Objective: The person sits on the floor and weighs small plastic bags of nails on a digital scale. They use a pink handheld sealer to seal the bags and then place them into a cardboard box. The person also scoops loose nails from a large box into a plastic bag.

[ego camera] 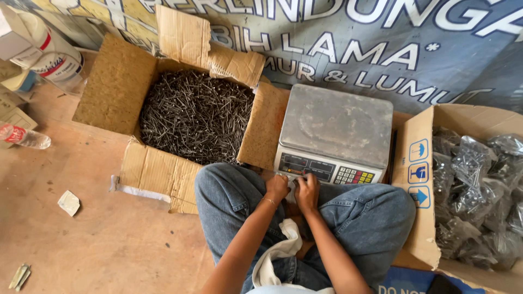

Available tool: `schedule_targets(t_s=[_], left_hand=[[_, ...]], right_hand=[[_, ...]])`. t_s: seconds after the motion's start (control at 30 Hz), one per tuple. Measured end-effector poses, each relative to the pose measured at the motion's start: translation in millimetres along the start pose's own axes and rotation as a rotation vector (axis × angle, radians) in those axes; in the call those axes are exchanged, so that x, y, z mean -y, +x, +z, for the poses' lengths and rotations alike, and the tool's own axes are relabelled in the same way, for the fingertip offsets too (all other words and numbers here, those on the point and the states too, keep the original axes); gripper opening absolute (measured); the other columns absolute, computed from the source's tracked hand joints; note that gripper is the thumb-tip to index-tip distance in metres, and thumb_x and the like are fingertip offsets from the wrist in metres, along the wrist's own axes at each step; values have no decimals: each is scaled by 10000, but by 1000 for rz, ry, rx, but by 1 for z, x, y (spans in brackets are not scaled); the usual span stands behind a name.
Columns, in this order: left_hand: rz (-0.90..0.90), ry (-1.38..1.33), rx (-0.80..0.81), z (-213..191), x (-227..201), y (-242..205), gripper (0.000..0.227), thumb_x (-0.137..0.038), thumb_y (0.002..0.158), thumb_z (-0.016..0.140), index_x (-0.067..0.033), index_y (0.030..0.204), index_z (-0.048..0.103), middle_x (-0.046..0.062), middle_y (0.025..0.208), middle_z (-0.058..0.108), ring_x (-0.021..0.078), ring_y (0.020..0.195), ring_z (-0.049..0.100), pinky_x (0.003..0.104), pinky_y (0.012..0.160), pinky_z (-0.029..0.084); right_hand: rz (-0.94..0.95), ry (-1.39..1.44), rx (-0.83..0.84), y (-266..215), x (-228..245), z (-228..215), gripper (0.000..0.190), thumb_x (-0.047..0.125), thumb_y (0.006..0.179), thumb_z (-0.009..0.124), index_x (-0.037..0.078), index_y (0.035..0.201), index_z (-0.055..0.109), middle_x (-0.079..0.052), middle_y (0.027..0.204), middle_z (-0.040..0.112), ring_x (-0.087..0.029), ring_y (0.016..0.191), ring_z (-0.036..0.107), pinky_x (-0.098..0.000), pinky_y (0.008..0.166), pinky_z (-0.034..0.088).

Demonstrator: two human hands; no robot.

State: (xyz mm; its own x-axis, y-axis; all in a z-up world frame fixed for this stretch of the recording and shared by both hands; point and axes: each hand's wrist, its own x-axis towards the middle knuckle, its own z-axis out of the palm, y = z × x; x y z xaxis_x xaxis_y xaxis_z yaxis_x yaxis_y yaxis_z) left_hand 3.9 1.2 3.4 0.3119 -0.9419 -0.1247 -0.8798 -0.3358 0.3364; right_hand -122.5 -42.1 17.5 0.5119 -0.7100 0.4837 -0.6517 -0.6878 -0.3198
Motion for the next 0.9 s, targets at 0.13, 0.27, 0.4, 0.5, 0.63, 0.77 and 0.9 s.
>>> schedule_targets(t_s=[0.13,0.27,0.4,0.5,0.63,0.77,0.9], left_hand=[[10,28,1,-9,-6,-6,351,-317,655,720,-31,833,620,152,706,617,359,695,662,457,571,554],[-72,-219,141,-107,-46,-19,490,-397,674,722,26,899,619,234,825,626,440,819,640,517,686,540],[151,-922,-142,-160,-75,-27,354,-255,749,737,-32,1010,650,195,912,647,377,911,632,433,782,526],[25,-1135,-262,-179,-93,-33,136,-200,819,721,-71,863,721,108,734,675,192,776,585,319,698,509],[-231,-1265,-409,-121,-74,-19,196,-175,782,747,-58,638,684,-26,451,427,74,537,392,218,472,345],[-282,-1352,-588,-136,-83,-17,474,-203,838,721,-125,458,449,-73,398,348,35,470,293,191,454,229],[-330,-1538,-516,-164,-103,-27,323,-298,958,503,-1,924,381,172,925,342,253,908,281,337,797,212]], right_hand=[[330,405,-168,21,3,-39,81,124,808,630,169,873,643,-3,890,489,-241,846,540,-330,783,433],[475,631,-267,41,-6,-68,47,97,904,575,58,929,588,-108,862,544,-318,850,565,-371,778,434],[608,1022,-275,63,-1,-98,64,124,957,526,76,966,566,7,812,561,-67,823,524,-258,811,434],[638,1118,-302,72,4,-108,36,102,955,527,84,945,557,31,826,560,-43,845,512,-252,845,426],[673,1259,-282,76,19,-123,129,53,904,573,123,992,509,74,891,534,-22,888,544,-253,907,416],[386,1112,-336,87,53,-164,432,234,714,797,121,971,469,-25,940,530,-145,888,540,-308,834,447],[11,952,-196,94,69,-185,495,375,527,906,82,767,588,-50,692,532,-197,611,555,-325,622,456]])
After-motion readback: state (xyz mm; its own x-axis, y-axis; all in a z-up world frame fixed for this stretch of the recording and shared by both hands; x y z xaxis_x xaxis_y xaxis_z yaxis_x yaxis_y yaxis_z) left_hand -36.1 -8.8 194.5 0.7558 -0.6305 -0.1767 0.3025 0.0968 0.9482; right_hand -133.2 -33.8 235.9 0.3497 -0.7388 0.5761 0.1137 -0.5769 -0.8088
